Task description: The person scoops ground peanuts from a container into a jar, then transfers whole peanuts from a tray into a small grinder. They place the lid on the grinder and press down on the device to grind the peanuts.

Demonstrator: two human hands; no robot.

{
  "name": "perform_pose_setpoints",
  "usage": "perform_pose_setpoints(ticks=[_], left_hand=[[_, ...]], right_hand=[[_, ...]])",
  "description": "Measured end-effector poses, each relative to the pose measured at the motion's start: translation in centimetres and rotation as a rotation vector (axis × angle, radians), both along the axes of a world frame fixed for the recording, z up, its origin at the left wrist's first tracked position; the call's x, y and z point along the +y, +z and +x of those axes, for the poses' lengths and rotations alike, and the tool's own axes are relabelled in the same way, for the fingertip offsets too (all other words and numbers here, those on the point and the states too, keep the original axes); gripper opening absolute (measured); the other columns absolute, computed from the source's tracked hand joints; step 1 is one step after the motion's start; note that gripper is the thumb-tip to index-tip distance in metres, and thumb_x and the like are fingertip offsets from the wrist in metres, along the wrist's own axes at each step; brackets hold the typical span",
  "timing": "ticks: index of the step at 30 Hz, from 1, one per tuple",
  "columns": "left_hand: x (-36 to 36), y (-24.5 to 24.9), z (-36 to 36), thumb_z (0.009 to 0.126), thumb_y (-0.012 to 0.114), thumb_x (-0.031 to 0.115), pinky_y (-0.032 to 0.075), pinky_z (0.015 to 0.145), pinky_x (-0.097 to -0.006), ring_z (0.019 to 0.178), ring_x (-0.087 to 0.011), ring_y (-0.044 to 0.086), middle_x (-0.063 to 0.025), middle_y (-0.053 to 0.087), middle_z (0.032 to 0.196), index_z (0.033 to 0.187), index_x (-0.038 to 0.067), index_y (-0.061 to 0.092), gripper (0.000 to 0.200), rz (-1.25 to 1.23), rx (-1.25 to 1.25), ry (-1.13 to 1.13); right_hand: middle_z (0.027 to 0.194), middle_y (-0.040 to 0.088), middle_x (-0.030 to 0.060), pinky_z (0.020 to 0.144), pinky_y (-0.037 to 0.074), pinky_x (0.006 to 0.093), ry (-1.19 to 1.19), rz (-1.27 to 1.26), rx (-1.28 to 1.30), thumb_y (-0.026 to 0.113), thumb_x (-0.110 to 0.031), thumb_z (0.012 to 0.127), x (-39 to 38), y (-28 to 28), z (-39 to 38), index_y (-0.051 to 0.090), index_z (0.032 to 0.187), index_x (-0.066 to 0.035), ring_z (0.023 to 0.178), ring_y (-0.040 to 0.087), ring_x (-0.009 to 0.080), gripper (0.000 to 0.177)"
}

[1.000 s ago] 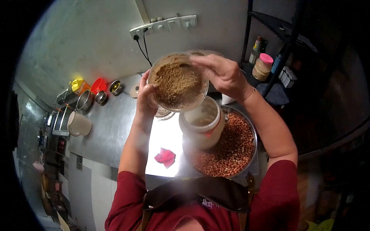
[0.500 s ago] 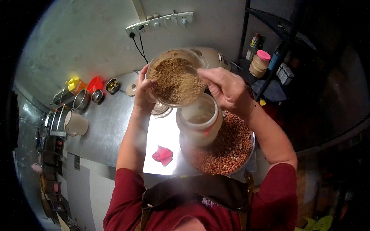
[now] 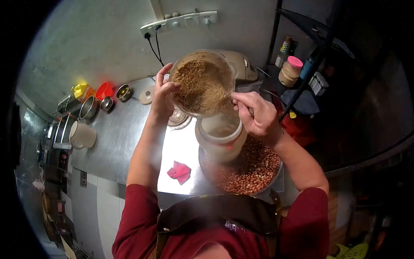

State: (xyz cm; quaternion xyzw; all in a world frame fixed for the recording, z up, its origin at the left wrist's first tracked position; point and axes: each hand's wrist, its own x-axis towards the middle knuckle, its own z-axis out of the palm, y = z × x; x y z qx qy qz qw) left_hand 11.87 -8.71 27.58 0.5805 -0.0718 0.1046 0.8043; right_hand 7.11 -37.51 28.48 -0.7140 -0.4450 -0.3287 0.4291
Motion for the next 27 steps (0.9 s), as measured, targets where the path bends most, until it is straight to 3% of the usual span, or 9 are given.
perform_pose_setpoints(ticks=[3,5,13,20,24,27], left_hand=[[-0.4,0.4,-0.1,0.072,0.066,0.006,0.05,0.085,-0.03,0.089,-0.0168,0.057,-0.0083,0.051,0.103,0.149,0.005,0.035,0.083,-0.058,-0.018,0.006],[-0.3,0.3,0.1,0.072,0.066,0.006,0.05,0.085,-0.0301,0.09,-0.0175,0.057,-0.0089,0.051,0.104,0.149,0.005,0.036,0.083,-0.057,-0.013,-0.003],[-0.5,1.0,-0.4,0.069,0.068,0.006,0.051,0.085,-0.0323,0.094,-0.0209,0.057,-0.0138,0.049,0.115,0.149,0.006,0.036,0.087,-0.052,-0.019,-0.034],[0.0,0.6,0.1,0.067,0.068,0.007,0.052,0.089,-0.0345,0.099,-0.0222,0.056,-0.0142,0.048,0.117,0.149,0.006,0.036,0.088,-0.011,-0.021,-0.035],[-0.5,1.2,-0.5,0.067,0.07,0.008,0.052,0.091,-0.0348,0.101,-0.0233,0.057,-0.0149,0.047,0.119,0.149,0.006,0.035,0.09,-0.014,-0.026,-0.032],[-0.7,1.5,-0.7,0.065,0.073,0.023,0.04,0.11,-0.0476,0.128,-0.0353,0.05,-0.0223,0.05,0.135,0.153,0.007,0.032,0.098,0.069,0.004,-0.027]], right_hand=[[0.093,0.069,0.0138,0.067,0.057,0.0315,0.045,-0.057,-0.022,0.059,0.007,0.096,-0.4,0.3,-0.8,0.062,0.119,0.002,0.076,0.07,0.0226,0.024],[0.096,0.069,0.0138,0.071,0.057,0.0309,0.075,-0.105,-0.072,0.054,0.005,0.099,-0.6,0.5,-1.0,0.061,0.121,0.003,0.078,0.069,0.0211,0.023],[0.099,0.068,0.0189,0.072,0.057,0.0375,0.002,-0.16,-0.305,0.064,0.007,0.09,-0.2,3.3,3.4,0.064,0.119,-0.001,0.084,0.069,0.0348,0.031],[0.102,0.068,0.0123,0.076,0.058,0.0271,0.023,0.143,0.258,0.056,-0.001,0.102,0.1,-1.5,3.1,0.064,0.117,0.003,0.086,0.069,0.0152,0.017],[0.1,0.068,0.0131,0.072,0.058,0.0291,0.02,0.081,0.163,0.057,0.002,0.101,-0.2,-1.0,0.6,0.064,0.116,0.002,0.08,0.069,0.0178,0.017],[0.098,0.069,0.0143,0.07,0.057,0.0306,0.035,-0.003,0.099,0.057,0.004,0.1,-0.6,0.4,-0.6,0.064,0.115,0.002,0.079,0.07,0.021,0.017]])
